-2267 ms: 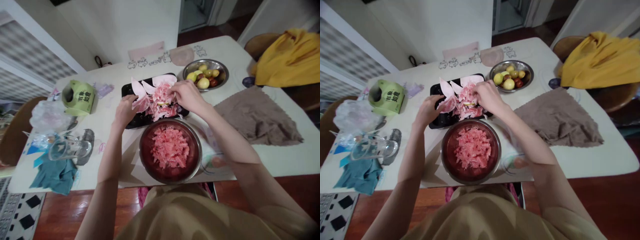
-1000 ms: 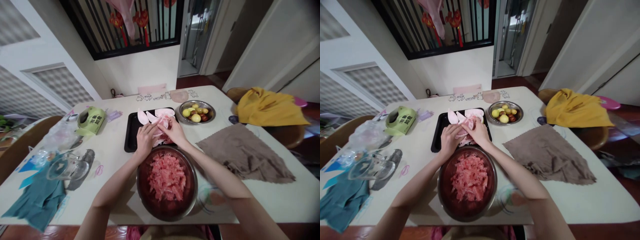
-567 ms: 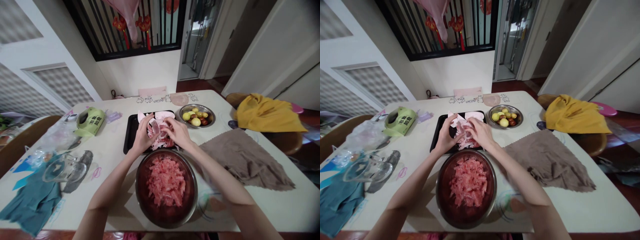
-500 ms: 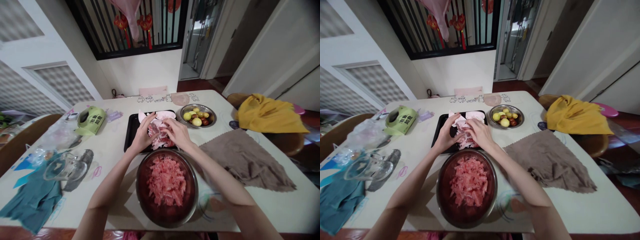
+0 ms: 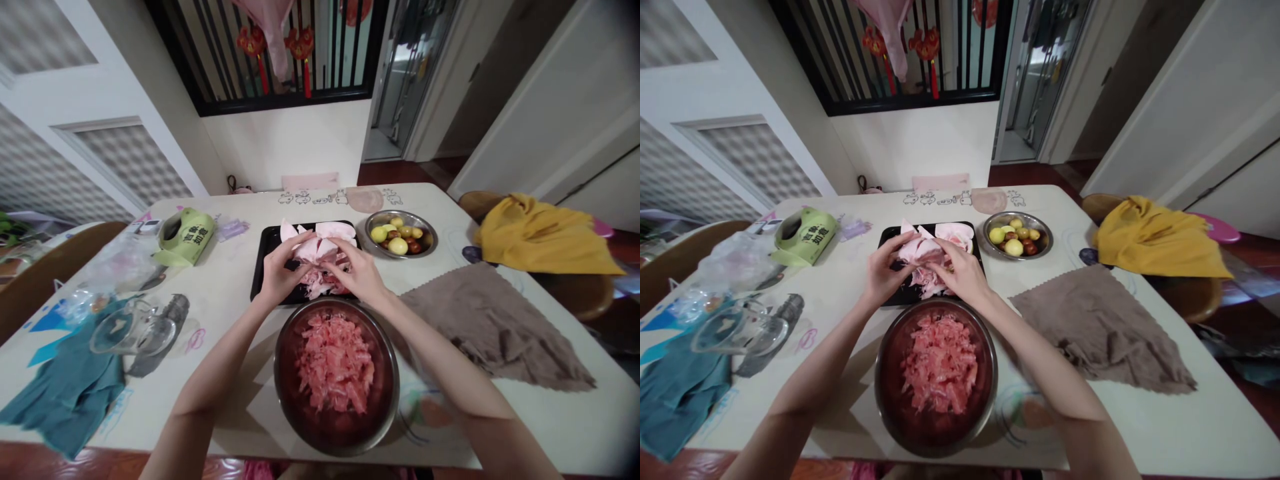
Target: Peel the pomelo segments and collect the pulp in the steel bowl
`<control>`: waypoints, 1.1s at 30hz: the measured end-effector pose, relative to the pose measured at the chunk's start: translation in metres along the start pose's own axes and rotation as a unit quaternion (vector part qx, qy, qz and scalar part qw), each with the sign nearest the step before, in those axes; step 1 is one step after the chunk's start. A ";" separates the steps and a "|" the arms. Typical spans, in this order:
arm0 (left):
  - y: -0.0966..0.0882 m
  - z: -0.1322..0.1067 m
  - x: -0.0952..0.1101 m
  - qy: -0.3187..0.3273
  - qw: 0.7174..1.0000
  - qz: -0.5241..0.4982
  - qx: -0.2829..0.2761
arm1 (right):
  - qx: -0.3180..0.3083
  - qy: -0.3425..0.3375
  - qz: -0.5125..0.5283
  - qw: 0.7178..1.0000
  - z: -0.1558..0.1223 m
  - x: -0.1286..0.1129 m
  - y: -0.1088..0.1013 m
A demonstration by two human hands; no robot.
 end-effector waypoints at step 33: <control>0.026 -0.012 -0.012 0.033 0.977 0.151 -0.149 | -0.121 -0.065 -0.177 0.975 0.003 0.016 0.021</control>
Point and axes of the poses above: each hand's wrist, its own z-axis towards the middle knuckle, its own y-axis out of the palm, x = y × z, the point moved 2 cm from there along z, towards the middle knuckle, and after that the axes turned 2 degrees about z, right-handed, at the moved point
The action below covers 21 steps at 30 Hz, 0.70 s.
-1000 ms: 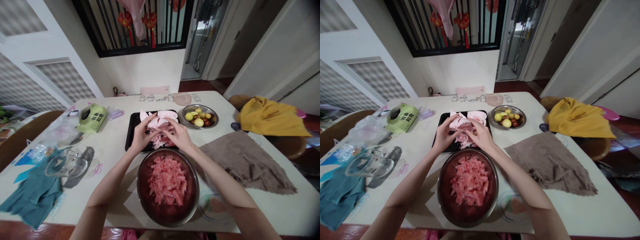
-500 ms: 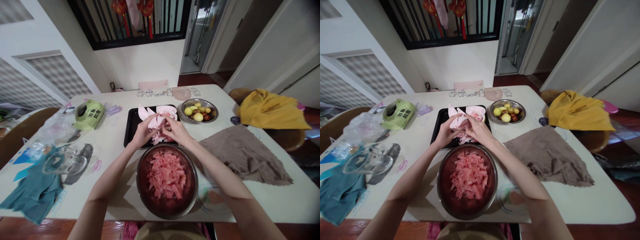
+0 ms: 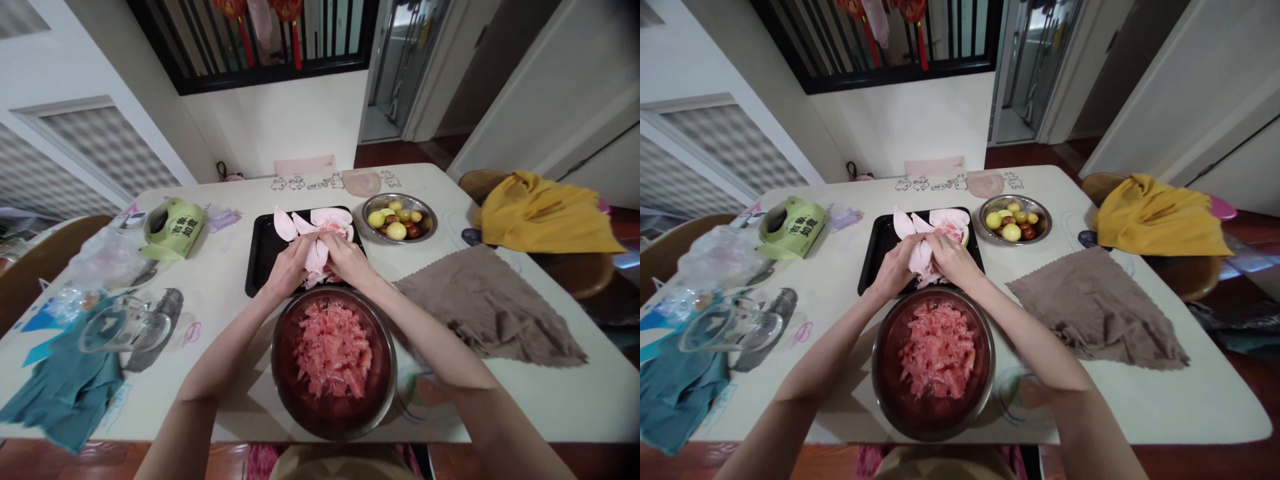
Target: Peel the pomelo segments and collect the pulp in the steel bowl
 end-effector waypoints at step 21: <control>0.002 0.001 -0.017 -0.084 0.991 0.095 -0.042 | -0.088 0.052 -0.149 0.984 0.000 -0.001 0.006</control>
Point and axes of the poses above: each hand's wrist, its own z-axis towards the middle knuckle, its own y-axis out of the palm, x = y × z, the point moved 2 cm from there along z, towards the middle knuckle, and after that the axes turned 2 degrees about z, right-handed, at the moved point
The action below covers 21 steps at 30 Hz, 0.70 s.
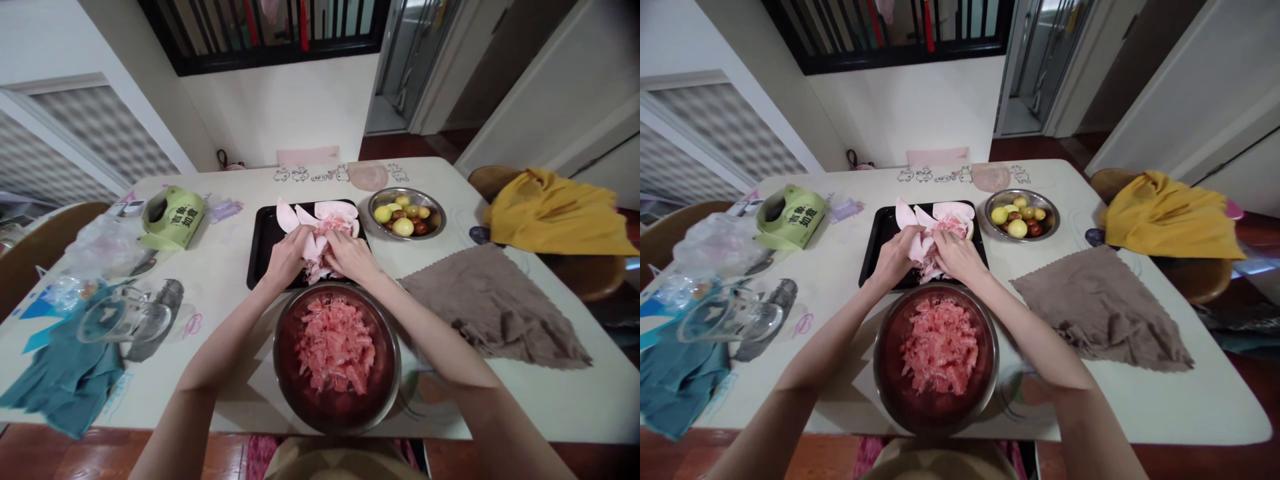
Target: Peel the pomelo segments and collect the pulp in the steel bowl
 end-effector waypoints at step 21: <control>0.009 -0.001 -0.018 0.040 0.981 -0.171 0.085 | 0.081 -0.052 -0.095 0.991 -0.003 -0.005 -0.005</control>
Point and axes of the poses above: each hand's wrist, its own z-axis towards the middle knuckle, its own y-axis out of the palm, x = y × z, the point moved 2 cm from there along z, towards the middle knuckle, and after that the axes turned 2 degrees about z, right-handed, at the moved point
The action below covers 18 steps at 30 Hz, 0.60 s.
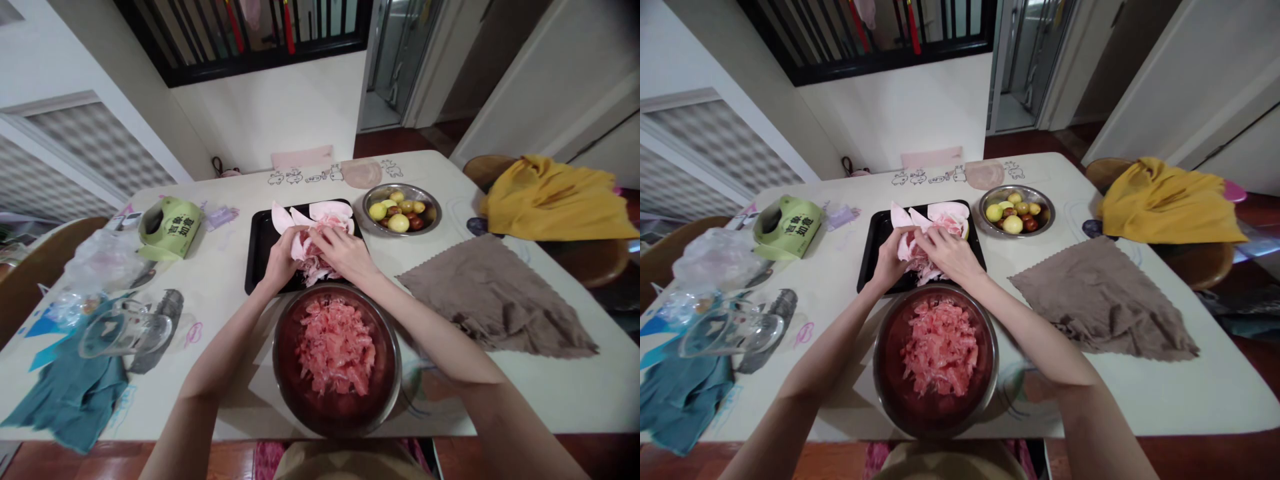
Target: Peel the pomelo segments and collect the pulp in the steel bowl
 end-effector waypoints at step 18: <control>-0.005 -0.005 -0.026 -0.062 0.985 0.094 0.132 | -0.125 0.006 0.037 0.991 0.002 -0.016 -0.020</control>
Point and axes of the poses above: each hand's wrist, its own z-axis towards the middle knuckle, its own y-axis out of the palm, x = y × z, the point moved 2 cm from there along z, towards the middle knuckle, and after that the axes turned 2 degrees about z, right-handed, at the moved point
